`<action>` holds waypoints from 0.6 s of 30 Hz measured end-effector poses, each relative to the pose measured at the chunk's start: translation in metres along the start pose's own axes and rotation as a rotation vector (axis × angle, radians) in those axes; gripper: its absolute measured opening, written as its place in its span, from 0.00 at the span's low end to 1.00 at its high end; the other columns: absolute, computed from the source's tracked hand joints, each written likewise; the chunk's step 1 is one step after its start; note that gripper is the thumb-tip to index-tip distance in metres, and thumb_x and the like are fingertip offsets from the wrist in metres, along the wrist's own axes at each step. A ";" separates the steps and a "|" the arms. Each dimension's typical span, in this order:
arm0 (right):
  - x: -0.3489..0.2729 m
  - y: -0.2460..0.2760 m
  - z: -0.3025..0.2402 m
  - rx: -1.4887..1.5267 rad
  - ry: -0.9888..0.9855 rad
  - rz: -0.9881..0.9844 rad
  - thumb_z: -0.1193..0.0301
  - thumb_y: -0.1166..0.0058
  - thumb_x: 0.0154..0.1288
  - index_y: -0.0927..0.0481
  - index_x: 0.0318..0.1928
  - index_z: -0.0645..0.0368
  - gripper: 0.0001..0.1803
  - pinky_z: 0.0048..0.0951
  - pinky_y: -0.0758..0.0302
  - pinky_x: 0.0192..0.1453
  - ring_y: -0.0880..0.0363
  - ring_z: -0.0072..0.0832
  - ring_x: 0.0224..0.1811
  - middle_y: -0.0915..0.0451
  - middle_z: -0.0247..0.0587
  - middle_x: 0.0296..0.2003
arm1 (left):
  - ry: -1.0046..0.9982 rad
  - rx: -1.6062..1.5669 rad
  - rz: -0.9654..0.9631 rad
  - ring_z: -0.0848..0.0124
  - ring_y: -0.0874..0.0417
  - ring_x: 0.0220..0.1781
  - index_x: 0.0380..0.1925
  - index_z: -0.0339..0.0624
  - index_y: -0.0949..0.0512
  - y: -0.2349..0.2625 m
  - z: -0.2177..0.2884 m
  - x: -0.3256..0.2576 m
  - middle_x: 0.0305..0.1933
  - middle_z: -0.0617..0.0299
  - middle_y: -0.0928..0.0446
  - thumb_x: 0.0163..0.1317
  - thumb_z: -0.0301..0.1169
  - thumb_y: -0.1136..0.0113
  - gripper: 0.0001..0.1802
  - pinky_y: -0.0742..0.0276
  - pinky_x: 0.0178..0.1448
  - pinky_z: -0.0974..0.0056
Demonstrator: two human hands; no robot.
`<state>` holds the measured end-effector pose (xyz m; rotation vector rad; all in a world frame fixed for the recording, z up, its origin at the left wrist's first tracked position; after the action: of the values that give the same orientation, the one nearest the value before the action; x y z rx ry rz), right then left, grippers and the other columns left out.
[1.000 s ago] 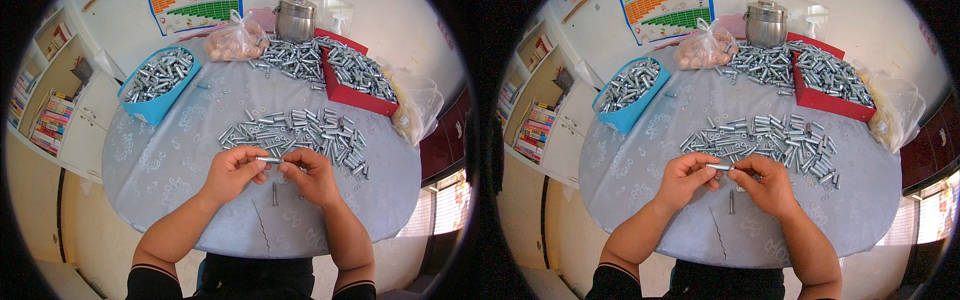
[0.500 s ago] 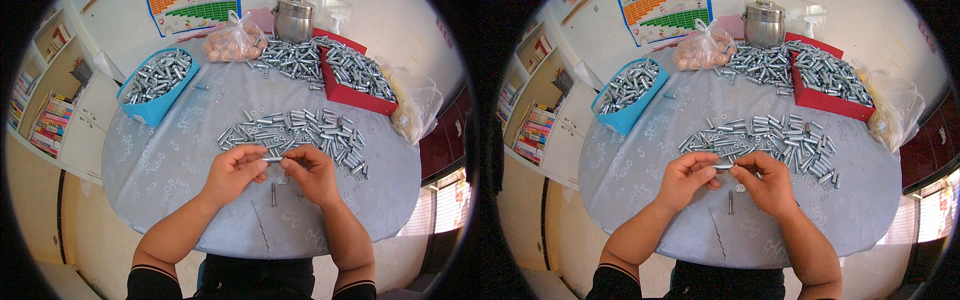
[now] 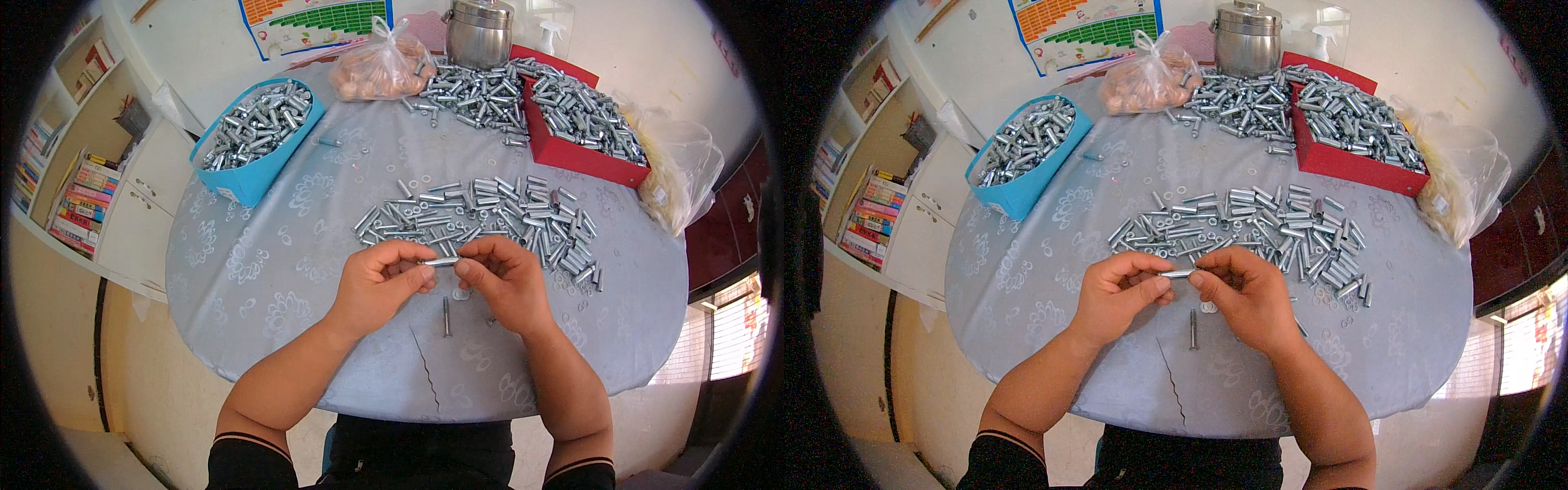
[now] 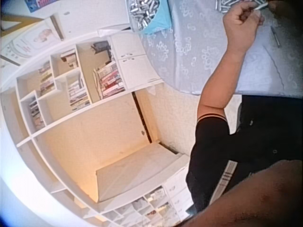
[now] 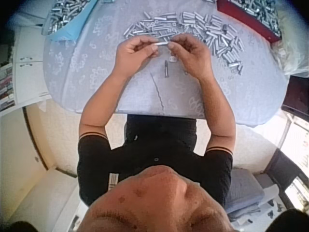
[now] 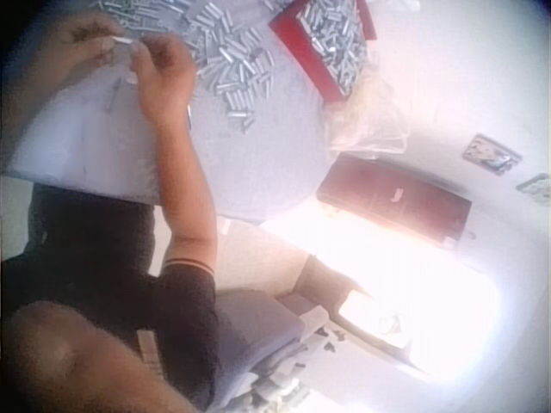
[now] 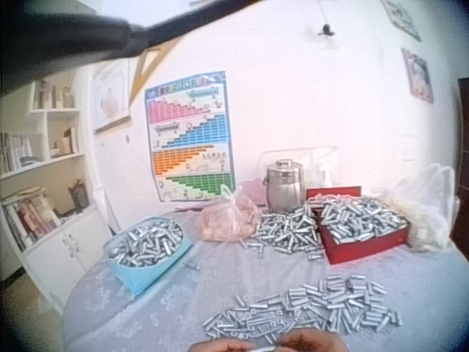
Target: The person sits at a table covered with a grey cloth and repeatedly picks up metal bolts and washers. They thread the washers onto the bolts by hand, one at a time, and place the assembled fasteners back onto the table surface.
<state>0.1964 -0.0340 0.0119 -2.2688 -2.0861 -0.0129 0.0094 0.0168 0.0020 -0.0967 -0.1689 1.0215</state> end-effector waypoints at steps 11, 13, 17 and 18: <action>0.001 0.008 -0.006 -0.062 -0.039 -0.065 0.75 0.38 0.62 0.20 0.39 0.64 0.07 0.16 0.29 0.34 0.27 0.12 0.30 0.21 0.28 0.30 | -0.004 0.061 0.068 0.75 0.18 0.34 0.44 0.34 0.21 0.002 0.002 0.002 0.42 0.57 0.18 0.66 0.26 0.43 0.09 0.20 0.40 0.69; 0.001 0.009 -0.005 -0.105 -0.054 -0.129 0.75 0.37 0.62 0.20 0.39 0.64 0.07 0.17 0.29 0.34 0.28 0.12 0.30 0.22 0.27 0.29 | -0.002 0.033 0.071 0.75 0.18 0.34 0.44 0.34 0.21 0.002 0.000 0.002 0.41 0.58 0.18 0.66 0.26 0.43 0.09 0.20 0.40 0.70; -0.001 0.006 -0.006 -0.127 -0.079 -0.146 0.74 0.37 0.62 0.20 0.37 0.63 0.07 0.17 0.30 0.33 0.28 0.12 0.29 0.23 0.27 0.28 | 0.029 0.071 0.041 0.76 0.19 0.34 0.43 0.34 0.21 0.002 0.000 0.002 0.40 0.59 0.18 0.66 0.26 0.43 0.09 0.21 0.40 0.70; -0.001 0.005 -0.005 -0.126 -0.068 -0.137 0.74 0.37 0.62 0.20 0.37 0.63 0.07 0.17 0.30 0.33 0.28 0.12 0.29 0.23 0.27 0.28 | 0.031 0.078 0.040 0.76 0.19 0.34 0.43 0.34 0.21 0.002 -0.001 0.002 0.40 0.59 0.18 0.66 0.26 0.42 0.09 0.21 0.40 0.70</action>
<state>0.2019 -0.0356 0.0172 -2.2182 -2.3352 -0.0760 0.0089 0.0190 0.0011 -0.0452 -0.0996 1.0648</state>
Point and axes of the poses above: each hand's wrist, its own x-axis towards the middle knuckle, its own y-axis out of the back of the hand, z = x × y, the point moved 2 cm from there along x, towards the middle knuckle
